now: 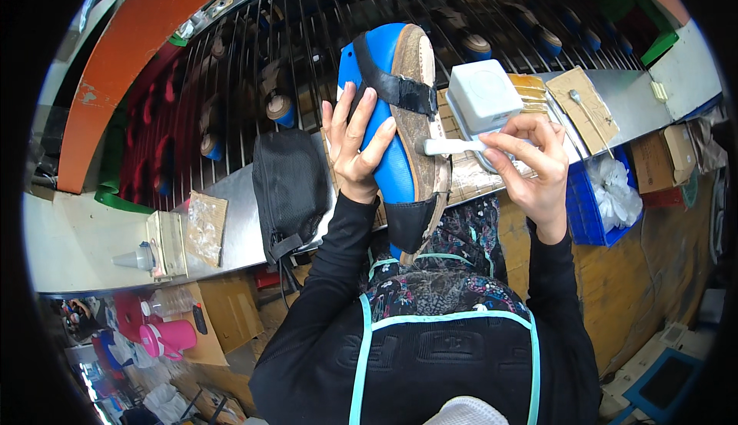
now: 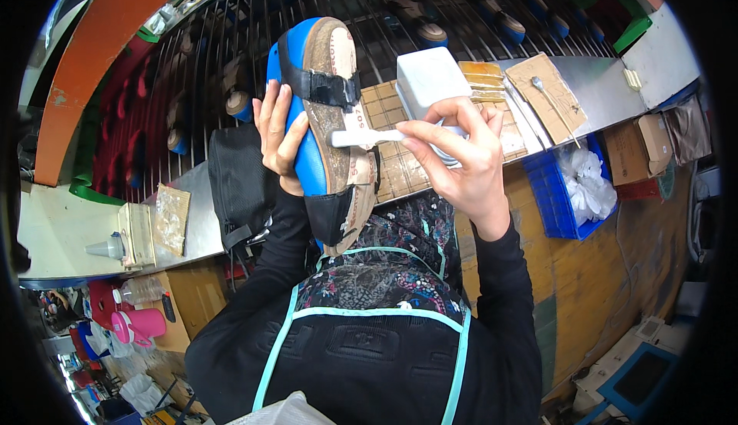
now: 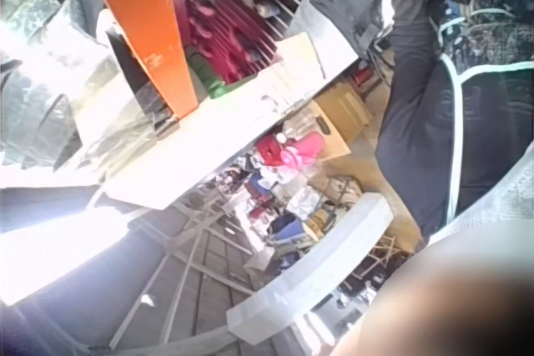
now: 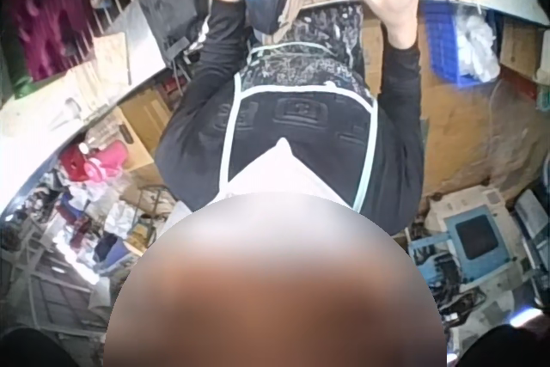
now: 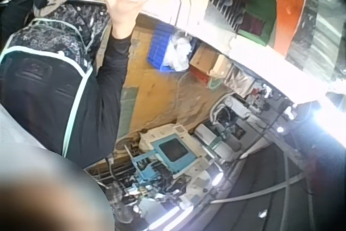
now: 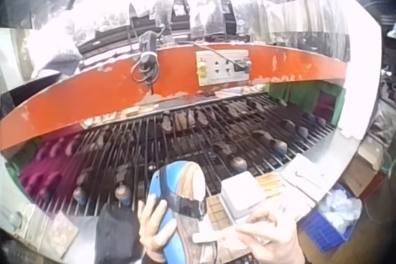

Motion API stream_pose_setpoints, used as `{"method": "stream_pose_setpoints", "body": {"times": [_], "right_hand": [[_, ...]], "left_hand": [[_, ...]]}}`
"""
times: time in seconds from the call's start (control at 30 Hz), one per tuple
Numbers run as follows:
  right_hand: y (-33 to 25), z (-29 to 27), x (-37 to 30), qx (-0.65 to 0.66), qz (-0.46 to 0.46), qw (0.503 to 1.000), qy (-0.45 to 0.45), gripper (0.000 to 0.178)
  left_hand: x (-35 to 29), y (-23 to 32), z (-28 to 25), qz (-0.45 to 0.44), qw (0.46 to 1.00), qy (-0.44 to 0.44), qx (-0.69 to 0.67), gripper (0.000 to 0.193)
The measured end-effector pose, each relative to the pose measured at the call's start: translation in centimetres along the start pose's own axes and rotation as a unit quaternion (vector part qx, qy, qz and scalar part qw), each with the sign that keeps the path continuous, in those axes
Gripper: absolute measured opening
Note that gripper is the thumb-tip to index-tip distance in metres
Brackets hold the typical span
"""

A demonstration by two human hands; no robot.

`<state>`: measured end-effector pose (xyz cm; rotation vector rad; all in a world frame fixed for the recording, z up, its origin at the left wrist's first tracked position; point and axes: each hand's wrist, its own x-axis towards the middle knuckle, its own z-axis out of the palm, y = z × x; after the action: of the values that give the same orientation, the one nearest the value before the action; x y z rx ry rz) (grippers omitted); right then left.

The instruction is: The person repeatedly applies glue to the sole and strap of a blue sandal using a small brush. They rotate the sandal to reach different areas and dip the brush into a container between applications.

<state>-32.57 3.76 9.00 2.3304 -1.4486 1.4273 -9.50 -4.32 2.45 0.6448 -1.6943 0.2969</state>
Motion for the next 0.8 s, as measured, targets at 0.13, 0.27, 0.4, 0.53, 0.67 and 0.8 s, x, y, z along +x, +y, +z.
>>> {"method": "stream_pose_setpoints", "body": {"times": [0.13, 0.27, 0.4, 0.53, 0.67, 0.8], "right_hand": [[0.1, 0.5, -1.3, 0.043, 0.037, 0.998, -0.011, 0.022], [-0.3, 1.0, -2.7, 0.084, 0.084, 0.993, 0.003, 0.022], [-1.3, 1.3, -3.8, 0.09, 0.108, 0.99, 0.018, 0.021], [-2.0, 1.3, -4.3, 0.051, 0.079, 0.995, 0.04, 0.021], [-1.7, 1.4, -4.4, 0.116, 0.099, 0.987, 0.054, 0.022], [-0.6, 2.9, -3.6, 0.177, 0.209, 0.957, 0.097, 0.016]], "left_hand": [[-0.2, -0.2, 0.2, -0.007, 1.0, 0.015, 0.001, 0.039], [-0.3, -0.3, 0.8, -0.011, 0.999, 0.038, 0.007, 0.037], [-0.5, -0.5, 0.9, -0.024, 0.999, 0.04, 0.013, 0.035], [-0.6, -0.6, 1.0, -0.028, 0.999, 0.04, 0.024, 0.033], [-0.5, -0.4, 1.5, -0.036, 0.998, 0.049, 0.026, 0.03], [-0.4, 0.1, 2.2, -0.054, 0.995, 0.087, -0.018, 0.03]]}}
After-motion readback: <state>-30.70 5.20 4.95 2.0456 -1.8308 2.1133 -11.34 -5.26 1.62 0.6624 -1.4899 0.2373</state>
